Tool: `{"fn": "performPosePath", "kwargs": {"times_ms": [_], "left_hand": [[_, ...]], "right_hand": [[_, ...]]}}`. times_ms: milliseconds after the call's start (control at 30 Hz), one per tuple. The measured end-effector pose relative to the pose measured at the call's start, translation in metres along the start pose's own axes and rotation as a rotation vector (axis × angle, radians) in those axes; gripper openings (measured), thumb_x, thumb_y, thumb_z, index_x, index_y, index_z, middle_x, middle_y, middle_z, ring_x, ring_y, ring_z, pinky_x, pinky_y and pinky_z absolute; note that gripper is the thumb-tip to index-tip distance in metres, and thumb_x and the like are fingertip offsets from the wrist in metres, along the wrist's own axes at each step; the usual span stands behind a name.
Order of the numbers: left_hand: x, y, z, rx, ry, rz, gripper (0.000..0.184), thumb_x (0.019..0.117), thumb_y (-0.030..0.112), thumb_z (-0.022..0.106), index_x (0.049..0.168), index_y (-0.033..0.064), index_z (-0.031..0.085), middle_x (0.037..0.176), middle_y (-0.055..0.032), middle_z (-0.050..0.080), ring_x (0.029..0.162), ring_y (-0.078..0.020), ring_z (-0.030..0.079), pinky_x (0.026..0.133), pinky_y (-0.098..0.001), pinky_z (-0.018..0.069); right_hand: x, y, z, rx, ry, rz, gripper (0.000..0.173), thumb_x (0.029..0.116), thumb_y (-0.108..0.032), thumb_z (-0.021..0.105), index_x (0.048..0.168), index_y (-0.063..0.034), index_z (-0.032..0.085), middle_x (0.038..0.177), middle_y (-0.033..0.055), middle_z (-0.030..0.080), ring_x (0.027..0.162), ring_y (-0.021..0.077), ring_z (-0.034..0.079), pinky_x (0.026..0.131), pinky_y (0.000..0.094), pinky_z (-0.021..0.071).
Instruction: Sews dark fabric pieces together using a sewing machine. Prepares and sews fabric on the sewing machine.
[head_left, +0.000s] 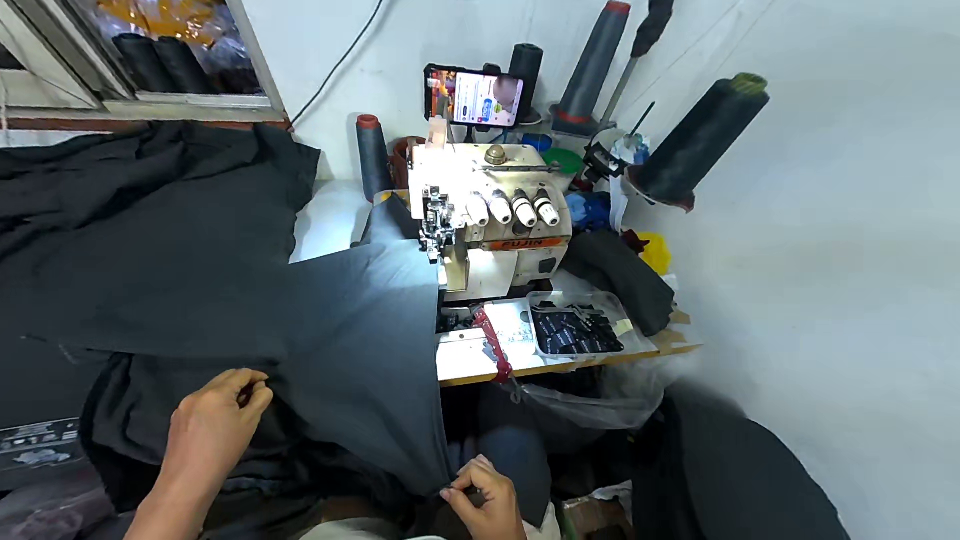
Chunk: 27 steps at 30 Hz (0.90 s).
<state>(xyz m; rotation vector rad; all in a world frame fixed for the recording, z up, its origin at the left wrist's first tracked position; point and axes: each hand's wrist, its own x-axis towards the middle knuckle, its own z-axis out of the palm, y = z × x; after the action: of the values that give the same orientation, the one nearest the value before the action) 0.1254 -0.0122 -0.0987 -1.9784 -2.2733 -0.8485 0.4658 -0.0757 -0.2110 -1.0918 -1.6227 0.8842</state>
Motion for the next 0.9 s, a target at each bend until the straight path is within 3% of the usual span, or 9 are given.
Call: {"fn": "performPosePath", "kwargs": {"times_ms": [133, 400, 567, 767, 833, 900], "left_hand": [[-0.001, 0.0, -0.001, 0.001, 0.033, -0.021, 0.008, 0.0924, -0.006, 0.062, 0.093, -0.0067, 0.07, 0.085, -0.0224, 0.066, 0.07, -0.0379, 0.063, 0.064, -0.0588, 0.0483], [-0.002, 0.004, 0.008, 0.033, -0.008, 0.029, 0.008, 0.0907, -0.007, 0.061, 0.091, -0.0063, 0.069, 0.086, -0.0213, 0.066, 0.069, -0.0374, 0.063, 0.063, -0.0583, 0.0484], [-0.008, 0.003, 0.013, 0.081, 0.013, 0.117, 0.012, 0.0901, -0.003, 0.058, 0.093, -0.0076, 0.069, 0.085, -0.0229, 0.064, 0.073, -0.043, 0.065, 0.065, -0.0623, 0.0502], [-0.008, 0.004, 0.016, 0.077, 0.023, 0.087, 0.013, 0.0917, -0.001, 0.056, 0.095, -0.0079, 0.067, 0.087, -0.0234, 0.063, 0.071, -0.0429, 0.063, 0.061, -0.0616, 0.0483], [-0.011, 0.005, 0.017, 0.038, 0.04, 0.094, 0.017, 0.0924, 0.002, 0.054, 0.097, -0.008, 0.067, 0.087, -0.0228, 0.063, 0.07, -0.042, 0.062, 0.061, -0.0602, 0.0487], [-0.018, 0.007, 0.016, -0.094, 0.021, 0.136, 0.025, 0.0918, 0.011, 0.051, 0.101, -0.0064, 0.068, 0.088, -0.0194, 0.065, 0.069, -0.0336, 0.064, 0.061, -0.0519, 0.053]], "right_hand": [[-0.002, -0.003, 0.001, 0.038, 0.038, 0.062, 0.009, 0.083, -0.009, 0.075, 0.078, -0.0019, 0.072, 0.079, 0.0057, 0.071, 0.084, 0.0122, 0.066, 0.084, 0.0256, 0.0513], [-0.003, -0.01, -0.001, 0.043, 0.082, 0.274, 0.017, 0.0871, -0.013, 0.073, 0.076, -0.0014, 0.068, 0.071, 0.0023, 0.063, 0.068, 0.0006, 0.058, 0.064, 0.0154, 0.0466], [-0.001, -0.009, 0.0, 0.042, 0.093, 0.28, 0.019, 0.0912, -0.012, 0.07, 0.077, -0.0019, 0.064, 0.067, -0.0006, 0.058, 0.062, -0.0011, 0.053, 0.059, 0.0145, 0.0432], [0.0, -0.009, 0.003, -0.016, 0.116, 0.264, 0.019, 0.0932, -0.011, 0.067, 0.078, -0.0015, 0.06, 0.064, -0.0002, 0.053, 0.058, 0.0003, 0.049, 0.055, 0.015, 0.0398], [0.0, -0.012, 0.003, -0.004, 0.121, 0.317, 0.016, 0.0929, -0.01, 0.068, 0.083, 0.0007, 0.061, 0.064, -0.0005, 0.052, 0.056, 0.0003, 0.047, 0.055, 0.0157, 0.0389], [0.002, -0.013, 0.001, 0.051, 0.093, 0.403, 0.015, 0.0938, -0.009, 0.067, 0.099, 0.0035, 0.062, 0.063, -0.0018, 0.053, 0.054, 0.0005, 0.046, 0.055, 0.0184, 0.0414]]}}
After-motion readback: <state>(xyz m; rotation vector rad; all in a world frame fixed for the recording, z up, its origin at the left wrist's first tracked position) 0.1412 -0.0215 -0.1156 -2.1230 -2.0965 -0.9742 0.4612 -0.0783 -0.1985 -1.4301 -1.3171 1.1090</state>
